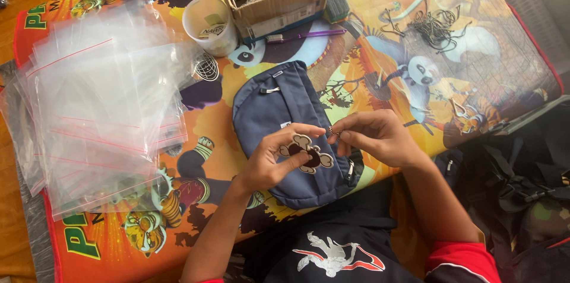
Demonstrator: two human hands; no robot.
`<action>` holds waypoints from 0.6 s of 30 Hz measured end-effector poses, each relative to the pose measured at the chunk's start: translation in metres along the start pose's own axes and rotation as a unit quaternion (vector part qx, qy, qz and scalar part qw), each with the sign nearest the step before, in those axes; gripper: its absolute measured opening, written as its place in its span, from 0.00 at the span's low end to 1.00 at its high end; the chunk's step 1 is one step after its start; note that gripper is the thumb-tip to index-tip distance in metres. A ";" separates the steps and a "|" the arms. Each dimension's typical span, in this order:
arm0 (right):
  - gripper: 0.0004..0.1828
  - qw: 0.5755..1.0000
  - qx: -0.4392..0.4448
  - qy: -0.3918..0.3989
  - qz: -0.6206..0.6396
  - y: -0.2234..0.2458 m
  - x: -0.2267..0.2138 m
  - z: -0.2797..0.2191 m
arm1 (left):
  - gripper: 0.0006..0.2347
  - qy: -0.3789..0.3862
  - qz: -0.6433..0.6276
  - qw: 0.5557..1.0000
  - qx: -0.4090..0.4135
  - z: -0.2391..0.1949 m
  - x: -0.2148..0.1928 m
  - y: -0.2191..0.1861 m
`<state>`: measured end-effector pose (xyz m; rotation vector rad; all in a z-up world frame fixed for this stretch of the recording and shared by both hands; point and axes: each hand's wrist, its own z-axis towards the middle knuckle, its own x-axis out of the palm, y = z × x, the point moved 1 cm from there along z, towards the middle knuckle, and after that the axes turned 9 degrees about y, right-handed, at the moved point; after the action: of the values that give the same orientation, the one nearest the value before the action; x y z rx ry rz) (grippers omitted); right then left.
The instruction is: The person cleans a small blue bag with a purple brush, attaches a bear-shaped keychain to the zipper, and then places the bag into a clear plastic ziplock bag. The person smooths the bag inside the plastic and seals it.
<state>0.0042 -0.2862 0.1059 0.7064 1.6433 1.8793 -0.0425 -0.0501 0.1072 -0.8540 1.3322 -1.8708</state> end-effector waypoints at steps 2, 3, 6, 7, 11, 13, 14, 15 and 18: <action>0.09 0.999 -0.004 -0.022 0.030 -0.018 0.002 -0.011 | 0.03 -0.007 0.020 1.000 -0.001 -0.001 0.013 0.003; 0.08 0.997 -0.008 -0.042 0.058 -0.027 0.003 -0.016 | 0.03 -0.017 0.039 0.999 -0.001 -0.001 0.019 0.003; 0.09 0.996 0.009 -0.071 0.044 -0.039 0.008 -0.025 | 0.03 -0.032 0.063 0.997 0.006 0.001 0.026 0.012; 0.09 0.996 0.008 -0.072 0.046 -0.040 0.009 -0.027 | 0.03 -0.031 0.064 0.997 0.005 0.002 0.029 0.012; 0.10 0.996 0.041 -0.067 -0.035 -0.032 0.015 -0.031 | 0.03 -0.042 0.076 0.996 -0.005 0.005 0.037 0.013; 0.08 0.995 0.047 -0.063 -0.061 -0.027 0.017 -0.032 | 0.02 -0.043 0.097 0.994 -0.002 0.006 0.038 0.016; 0.07 0.995 0.045 -0.060 -0.061 -0.026 0.017 -0.032 | 0.02 -0.051 0.103 0.993 -0.005 0.006 0.038 0.019; 0.07 0.996 0.043 -0.057 -0.060 -0.025 0.017 -0.032 | 0.01 -0.060 0.109 0.992 -0.008 0.006 0.039 0.021; 0.06 0.996 0.039 -0.057 -0.065 -0.024 0.014 -0.033 | 0.02 -0.069 0.115 0.991 -0.019 0.002 0.038 0.035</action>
<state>-0.0277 -0.2970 0.0786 0.7060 1.6558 1.6625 -0.0568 -0.0913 0.0787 -0.7965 1.3253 -1.5848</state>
